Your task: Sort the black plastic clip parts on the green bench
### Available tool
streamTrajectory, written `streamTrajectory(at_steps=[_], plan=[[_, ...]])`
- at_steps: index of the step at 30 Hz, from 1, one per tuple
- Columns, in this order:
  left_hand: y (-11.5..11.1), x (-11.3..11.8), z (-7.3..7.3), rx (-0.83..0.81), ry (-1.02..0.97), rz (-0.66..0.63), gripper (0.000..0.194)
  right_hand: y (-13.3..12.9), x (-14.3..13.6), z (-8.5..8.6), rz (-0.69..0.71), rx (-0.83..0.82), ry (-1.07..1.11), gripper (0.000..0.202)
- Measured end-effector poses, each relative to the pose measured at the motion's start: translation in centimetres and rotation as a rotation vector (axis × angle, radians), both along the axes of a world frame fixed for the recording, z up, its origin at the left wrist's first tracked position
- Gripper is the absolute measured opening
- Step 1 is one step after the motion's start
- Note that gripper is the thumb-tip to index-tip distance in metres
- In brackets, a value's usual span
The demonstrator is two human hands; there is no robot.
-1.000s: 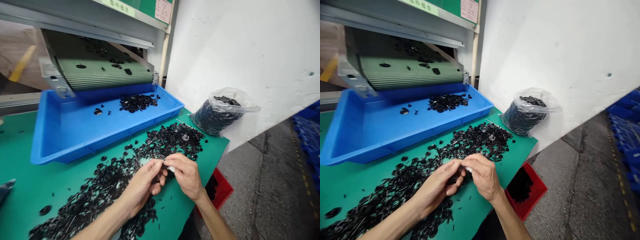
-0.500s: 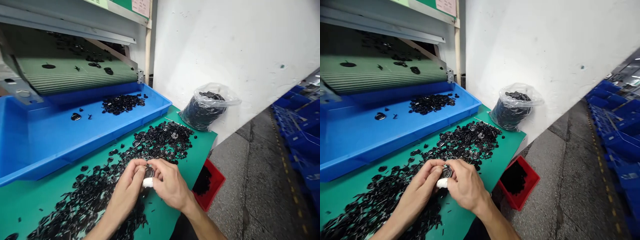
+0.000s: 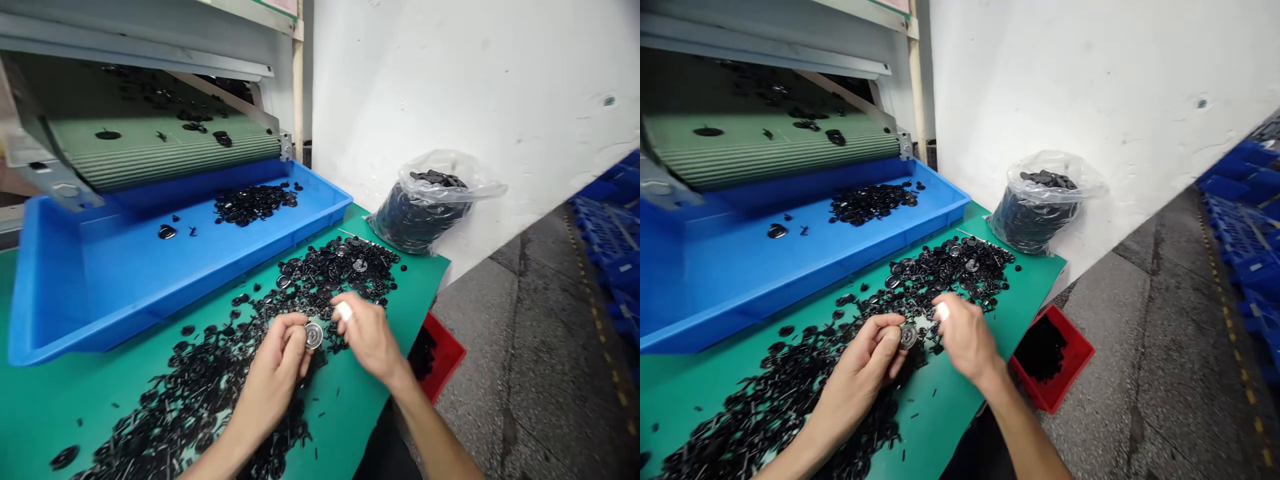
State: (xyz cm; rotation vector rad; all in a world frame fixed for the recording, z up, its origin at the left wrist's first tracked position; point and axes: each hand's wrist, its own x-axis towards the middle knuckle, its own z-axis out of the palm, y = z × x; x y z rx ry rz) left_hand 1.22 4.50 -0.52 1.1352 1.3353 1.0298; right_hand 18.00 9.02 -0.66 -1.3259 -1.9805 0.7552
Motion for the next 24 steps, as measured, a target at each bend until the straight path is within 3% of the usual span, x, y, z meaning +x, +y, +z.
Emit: streamTrajectory(at_steps=[2,4,9,13,17,21,24], plan=[[-0.1,-0.1,-0.1,0.005,0.039,-0.007,0.03,1.0,1.7,0.5,-0.059,0.118,-0.278,0.032],[-0.2,-0.1,-0.3,0.013,0.075,-0.027,0.032,1.9,2.9,0.8,-0.076,0.118,-0.494,0.029],[-0.5,0.0,-0.5,0.025,0.071,-0.039,0.033,3.0,3.6,0.5,-0.032,0.064,-0.625,0.026],[-0.4,0.1,-0.3,-0.021,-0.053,-0.03,0.029,2.7,3.5,0.4,-0.028,0.091,-0.501,0.021],[0.1,-0.3,0.3,-0.158,-0.368,-0.076,0.023,2.1,3.1,0.4,-0.048,0.126,-0.243,0.015],[0.5,-0.6,0.9,-0.25,-0.64,-0.039,0.019,1.4,1.8,-0.1,-0.064,-0.061,0.13,0.009],[0.5,-0.4,1.0,-0.245,-0.647,-0.052,0.025,0.2,0.6,-0.4,-0.072,-0.191,0.348,0.026]])
